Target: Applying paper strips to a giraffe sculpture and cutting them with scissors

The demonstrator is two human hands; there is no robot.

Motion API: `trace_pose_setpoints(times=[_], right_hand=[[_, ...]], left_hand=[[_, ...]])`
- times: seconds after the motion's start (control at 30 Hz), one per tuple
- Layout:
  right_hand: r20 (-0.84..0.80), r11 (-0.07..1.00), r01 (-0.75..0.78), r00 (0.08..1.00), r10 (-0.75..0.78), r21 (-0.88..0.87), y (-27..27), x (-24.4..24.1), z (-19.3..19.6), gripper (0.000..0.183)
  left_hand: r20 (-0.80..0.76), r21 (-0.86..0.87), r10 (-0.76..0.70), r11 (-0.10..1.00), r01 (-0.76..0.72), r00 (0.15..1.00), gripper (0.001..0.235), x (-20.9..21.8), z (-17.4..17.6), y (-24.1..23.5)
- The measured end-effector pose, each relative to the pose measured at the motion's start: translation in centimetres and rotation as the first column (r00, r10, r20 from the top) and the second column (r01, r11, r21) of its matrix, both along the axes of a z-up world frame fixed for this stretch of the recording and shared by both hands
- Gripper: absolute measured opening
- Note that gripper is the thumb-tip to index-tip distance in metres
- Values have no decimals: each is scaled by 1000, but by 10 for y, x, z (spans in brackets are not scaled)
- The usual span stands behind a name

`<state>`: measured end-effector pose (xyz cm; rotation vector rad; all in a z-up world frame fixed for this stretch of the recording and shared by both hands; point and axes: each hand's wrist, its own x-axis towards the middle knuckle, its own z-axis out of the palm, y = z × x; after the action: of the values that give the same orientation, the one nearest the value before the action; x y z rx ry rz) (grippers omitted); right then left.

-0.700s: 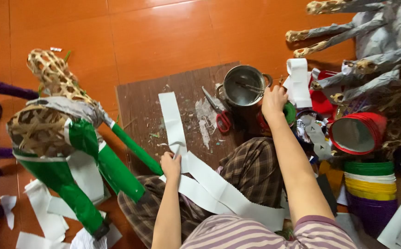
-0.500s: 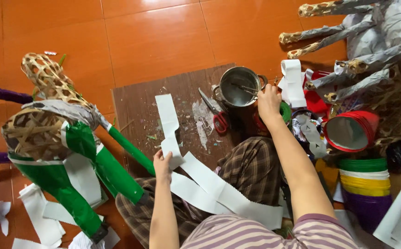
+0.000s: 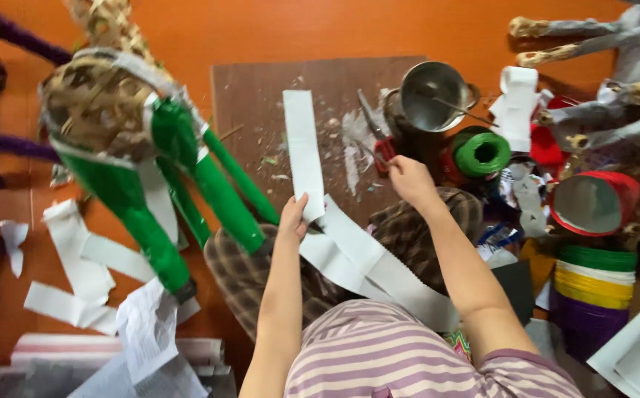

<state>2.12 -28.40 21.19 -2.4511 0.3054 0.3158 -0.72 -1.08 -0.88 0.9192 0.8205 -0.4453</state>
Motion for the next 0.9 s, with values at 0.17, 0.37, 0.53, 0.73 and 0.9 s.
trace_pose_setpoints(times=[0.17, 0.37, 0.53, 0.73, 0.9], right_hand=[[-64, 827, -439, 893, 446, -351, 81, 50, -23, 46], [-117, 740, -457, 878, 464, -493, 115, 132, -119, 46], [140, 849, -349, 891, 431, -396, 119, 77, -131, 58], [-84, 859, -461, 887, 454, -223, 99, -69, -75, 53], [-298, 803, -507, 855, 424, -312, 75, -141, 1, 35]], left_hand=[[70, 27, -5, 1000, 3, 998, 50, -13, -34, 4], [-32, 201, -189, 961, 192, 981, 51, -12, -14, -12], [-94, 128, -191, 971, 202, 977, 47, -12, -15, -4], [-160, -27, -43, 999, 39, 986, 44, -12, -44, -6], [-200, -243, 132, 953, -180, 971, 33, -8, -38, -2]])
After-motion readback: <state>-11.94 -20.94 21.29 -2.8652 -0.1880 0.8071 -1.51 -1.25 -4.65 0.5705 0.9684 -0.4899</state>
